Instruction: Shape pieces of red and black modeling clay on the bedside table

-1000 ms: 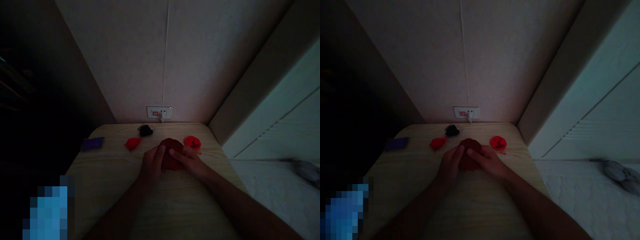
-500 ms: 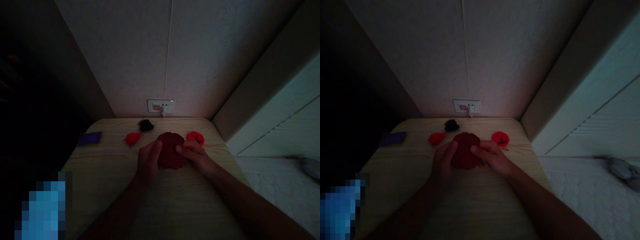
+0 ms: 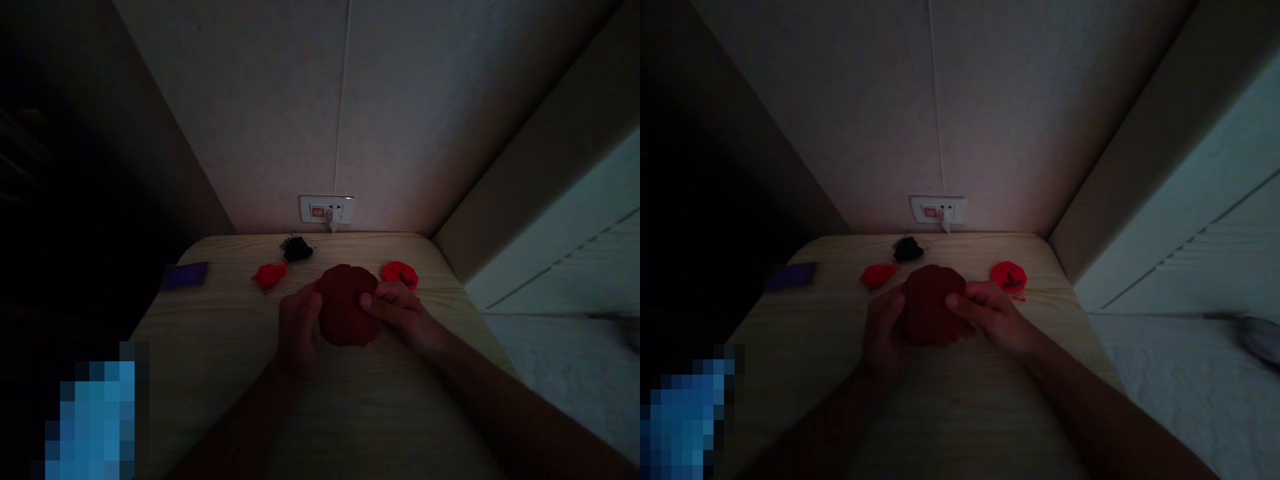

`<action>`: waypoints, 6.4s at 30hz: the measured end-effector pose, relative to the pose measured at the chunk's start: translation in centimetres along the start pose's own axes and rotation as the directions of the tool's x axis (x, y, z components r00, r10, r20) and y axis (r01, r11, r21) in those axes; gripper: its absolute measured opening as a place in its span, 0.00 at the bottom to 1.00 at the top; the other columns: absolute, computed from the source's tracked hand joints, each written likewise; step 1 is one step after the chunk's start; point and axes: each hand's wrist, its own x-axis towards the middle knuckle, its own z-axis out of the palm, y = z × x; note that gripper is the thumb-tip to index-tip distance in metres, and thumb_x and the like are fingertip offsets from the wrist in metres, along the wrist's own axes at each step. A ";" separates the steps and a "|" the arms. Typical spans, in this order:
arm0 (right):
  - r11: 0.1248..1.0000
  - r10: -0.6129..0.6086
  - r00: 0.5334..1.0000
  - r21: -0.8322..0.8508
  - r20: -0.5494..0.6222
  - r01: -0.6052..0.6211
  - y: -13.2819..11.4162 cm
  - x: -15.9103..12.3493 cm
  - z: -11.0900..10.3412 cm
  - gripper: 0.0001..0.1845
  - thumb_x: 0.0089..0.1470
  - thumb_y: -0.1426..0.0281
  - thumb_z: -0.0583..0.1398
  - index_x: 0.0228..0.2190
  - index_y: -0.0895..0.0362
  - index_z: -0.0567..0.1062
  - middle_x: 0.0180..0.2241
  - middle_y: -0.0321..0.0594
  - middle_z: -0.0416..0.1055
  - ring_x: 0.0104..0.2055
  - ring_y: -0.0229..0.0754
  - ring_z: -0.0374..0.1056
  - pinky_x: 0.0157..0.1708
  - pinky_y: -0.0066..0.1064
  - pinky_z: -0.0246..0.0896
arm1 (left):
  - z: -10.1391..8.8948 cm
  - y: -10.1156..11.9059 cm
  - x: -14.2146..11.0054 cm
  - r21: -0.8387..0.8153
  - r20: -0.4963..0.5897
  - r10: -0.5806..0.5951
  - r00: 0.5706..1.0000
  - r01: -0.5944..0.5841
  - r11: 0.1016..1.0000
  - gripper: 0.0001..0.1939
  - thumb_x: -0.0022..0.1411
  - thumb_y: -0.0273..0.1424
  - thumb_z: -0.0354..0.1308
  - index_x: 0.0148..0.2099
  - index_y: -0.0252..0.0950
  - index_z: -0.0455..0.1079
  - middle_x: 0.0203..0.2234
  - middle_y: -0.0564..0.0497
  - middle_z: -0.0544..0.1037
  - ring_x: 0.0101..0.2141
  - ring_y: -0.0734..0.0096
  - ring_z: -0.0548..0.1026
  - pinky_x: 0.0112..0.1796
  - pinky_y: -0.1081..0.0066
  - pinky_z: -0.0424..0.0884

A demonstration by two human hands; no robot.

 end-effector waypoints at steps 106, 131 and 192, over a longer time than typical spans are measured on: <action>0.997 -0.010 0.990 0.077 -0.139 0.021 0.5 1.0 -1.1 0.20 0.50 0.54 0.70 0.28 0.60 0.79 0.19 0.33 0.69 0.18 0.32 0.58 0.17 0.24 0.52 | 0.9 0.2 0.9 -0.029 0.275 -0.242 0.930 0.259 0.965 0.16 0.52 0.42 0.63 0.27 0.32 0.71 0.14 0.54 0.68 0.17 0.74 0.65 0.19 0.75 0.58; 0.848 -0.221 0.934 -0.529 -0.280 0.042 0.0 1.0 -1.6 0.24 0.60 0.52 0.62 0.22 0.58 0.76 0.19 0.34 0.65 0.22 0.35 0.58 0.22 0.28 0.52 | 1.5 0.3 1.7 0.027 0.335 -0.189 0.923 0.191 0.981 0.16 0.56 0.41 0.66 0.34 0.32 0.71 0.21 0.54 0.72 0.21 0.73 0.70 0.23 0.73 0.63; 0.955 -0.131 0.879 -0.296 -0.458 -0.012 -0.1 1.1 -0.7 0.23 0.54 0.52 0.66 0.20 0.56 0.72 0.13 0.30 0.63 0.12 0.32 0.53 0.10 0.25 0.44 | 1.6 0.5 1.7 -0.127 0.201 -0.205 0.958 0.234 0.964 0.17 0.54 0.41 0.69 0.35 0.30 0.75 0.22 0.50 0.77 0.20 0.71 0.73 0.18 0.73 0.70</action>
